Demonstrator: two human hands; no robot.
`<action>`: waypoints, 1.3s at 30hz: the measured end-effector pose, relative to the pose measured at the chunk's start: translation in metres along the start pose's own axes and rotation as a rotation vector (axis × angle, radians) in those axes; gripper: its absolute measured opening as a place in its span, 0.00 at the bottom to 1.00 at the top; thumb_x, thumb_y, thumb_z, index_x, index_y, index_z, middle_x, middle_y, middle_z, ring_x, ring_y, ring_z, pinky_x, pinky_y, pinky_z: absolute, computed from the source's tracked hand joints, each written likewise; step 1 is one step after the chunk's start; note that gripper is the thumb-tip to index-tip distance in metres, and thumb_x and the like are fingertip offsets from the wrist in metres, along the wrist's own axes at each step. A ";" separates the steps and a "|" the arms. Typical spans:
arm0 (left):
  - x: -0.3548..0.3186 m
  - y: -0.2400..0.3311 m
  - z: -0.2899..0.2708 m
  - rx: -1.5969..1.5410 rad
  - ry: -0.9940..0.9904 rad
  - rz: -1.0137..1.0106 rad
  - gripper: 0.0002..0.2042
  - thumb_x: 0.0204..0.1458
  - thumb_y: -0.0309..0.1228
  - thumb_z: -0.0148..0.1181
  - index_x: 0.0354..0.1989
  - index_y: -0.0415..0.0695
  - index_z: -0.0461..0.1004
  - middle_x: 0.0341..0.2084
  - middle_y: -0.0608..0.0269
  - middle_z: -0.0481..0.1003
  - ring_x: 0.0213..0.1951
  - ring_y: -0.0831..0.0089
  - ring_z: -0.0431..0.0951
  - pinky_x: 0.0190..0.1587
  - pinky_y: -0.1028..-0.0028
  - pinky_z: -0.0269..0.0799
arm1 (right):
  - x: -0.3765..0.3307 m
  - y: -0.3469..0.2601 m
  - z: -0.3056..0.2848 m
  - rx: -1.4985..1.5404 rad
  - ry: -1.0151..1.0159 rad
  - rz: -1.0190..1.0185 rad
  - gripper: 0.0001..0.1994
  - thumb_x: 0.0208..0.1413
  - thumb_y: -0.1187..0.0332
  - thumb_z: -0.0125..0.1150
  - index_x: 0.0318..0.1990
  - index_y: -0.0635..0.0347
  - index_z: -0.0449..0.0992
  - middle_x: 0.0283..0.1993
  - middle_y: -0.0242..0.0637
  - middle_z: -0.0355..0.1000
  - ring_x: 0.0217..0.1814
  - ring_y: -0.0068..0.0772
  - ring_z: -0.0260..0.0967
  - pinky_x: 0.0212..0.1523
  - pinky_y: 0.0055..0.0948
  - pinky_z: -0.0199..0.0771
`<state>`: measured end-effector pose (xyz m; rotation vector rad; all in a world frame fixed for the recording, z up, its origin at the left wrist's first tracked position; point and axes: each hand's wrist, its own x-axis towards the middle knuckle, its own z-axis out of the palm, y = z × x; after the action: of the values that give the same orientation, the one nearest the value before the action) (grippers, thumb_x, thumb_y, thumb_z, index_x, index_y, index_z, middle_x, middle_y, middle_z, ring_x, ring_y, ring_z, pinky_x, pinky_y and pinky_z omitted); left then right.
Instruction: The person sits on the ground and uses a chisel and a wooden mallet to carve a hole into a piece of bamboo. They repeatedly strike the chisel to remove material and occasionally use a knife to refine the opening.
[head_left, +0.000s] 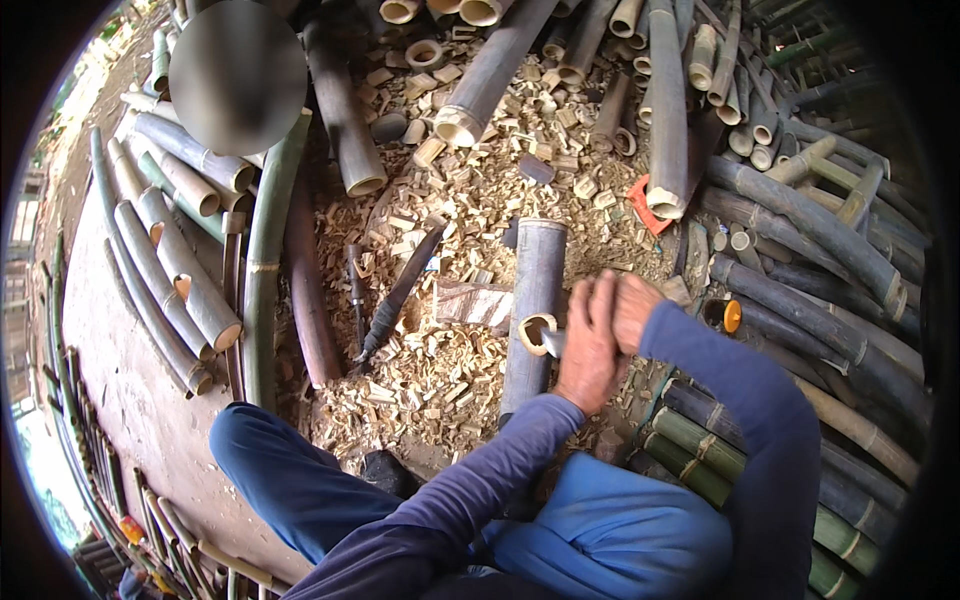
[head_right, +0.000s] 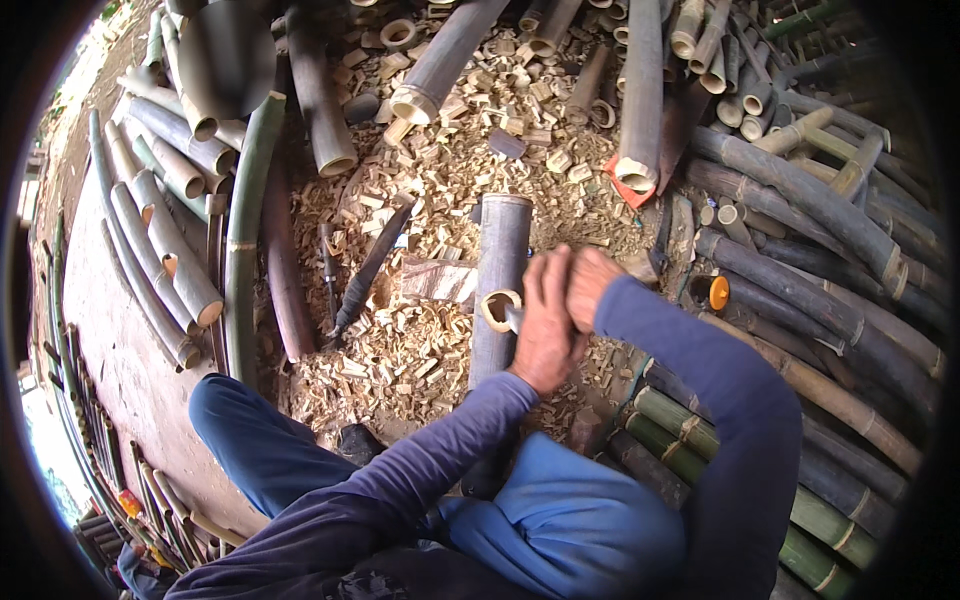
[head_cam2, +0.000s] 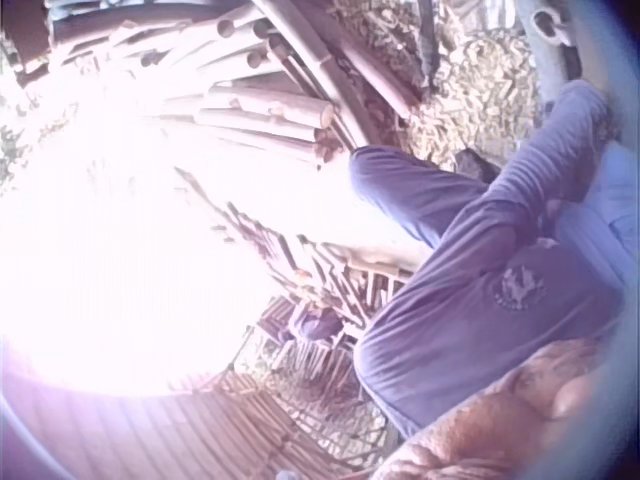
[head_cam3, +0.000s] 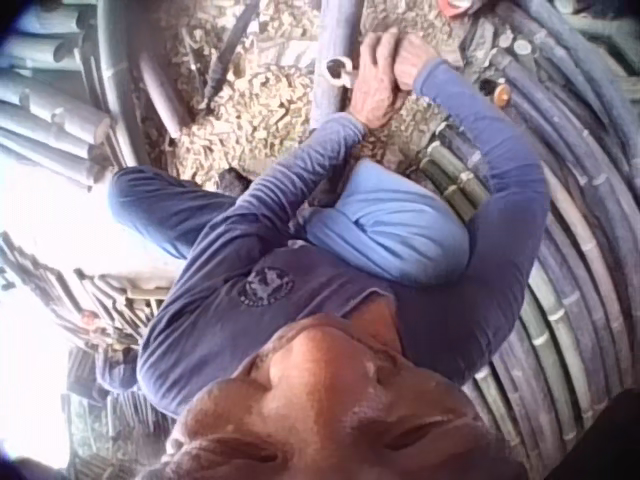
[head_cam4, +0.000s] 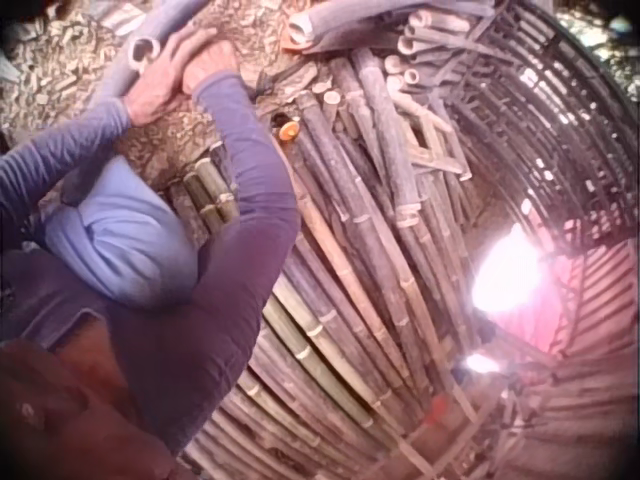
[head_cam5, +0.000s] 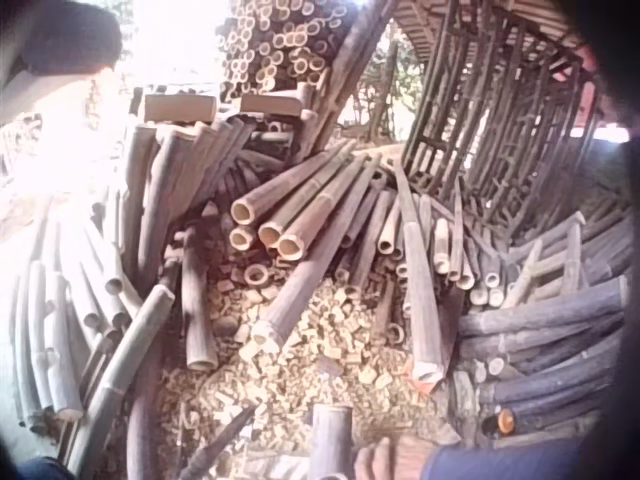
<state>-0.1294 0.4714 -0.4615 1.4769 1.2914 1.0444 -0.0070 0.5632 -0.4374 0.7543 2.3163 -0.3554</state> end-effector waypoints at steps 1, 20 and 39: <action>-0.008 0.006 0.006 -0.035 -0.019 -0.029 0.54 0.39 0.17 0.68 0.78 0.43 0.43 0.68 0.26 0.49 0.69 0.30 0.56 0.70 0.51 0.64 | -0.021 -0.008 -0.001 0.054 0.073 -0.042 0.21 0.58 0.55 0.63 0.53 0.57 0.75 0.49 0.40 0.77 0.50 0.37 0.75 0.49 0.43 0.73; -0.017 0.020 -0.010 -0.121 -0.096 -0.083 0.44 0.35 0.22 0.70 0.68 0.40 0.62 0.60 0.35 0.61 0.60 0.35 0.69 0.64 0.55 0.69 | -0.030 -0.040 -0.001 0.377 0.002 0.006 0.17 0.67 0.51 0.53 0.50 0.52 0.73 0.49 0.37 0.76 0.52 0.31 0.73 0.54 0.39 0.72; -0.104 0.011 -0.160 0.470 -0.695 -0.537 0.37 0.47 0.37 0.68 0.65 0.36 0.60 0.46 0.39 0.75 0.43 0.43 0.82 0.45 0.53 0.77 | -0.010 -0.170 0.068 2.808 0.450 0.155 0.18 0.74 0.51 0.46 0.48 0.55 0.73 0.44 0.37 0.77 0.44 0.30 0.77 0.44 0.33 0.79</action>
<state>-0.2916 0.3818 -0.4144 1.4982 1.3280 -0.1426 -0.0689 0.3938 -0.4724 1.8216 0.1402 -3.4312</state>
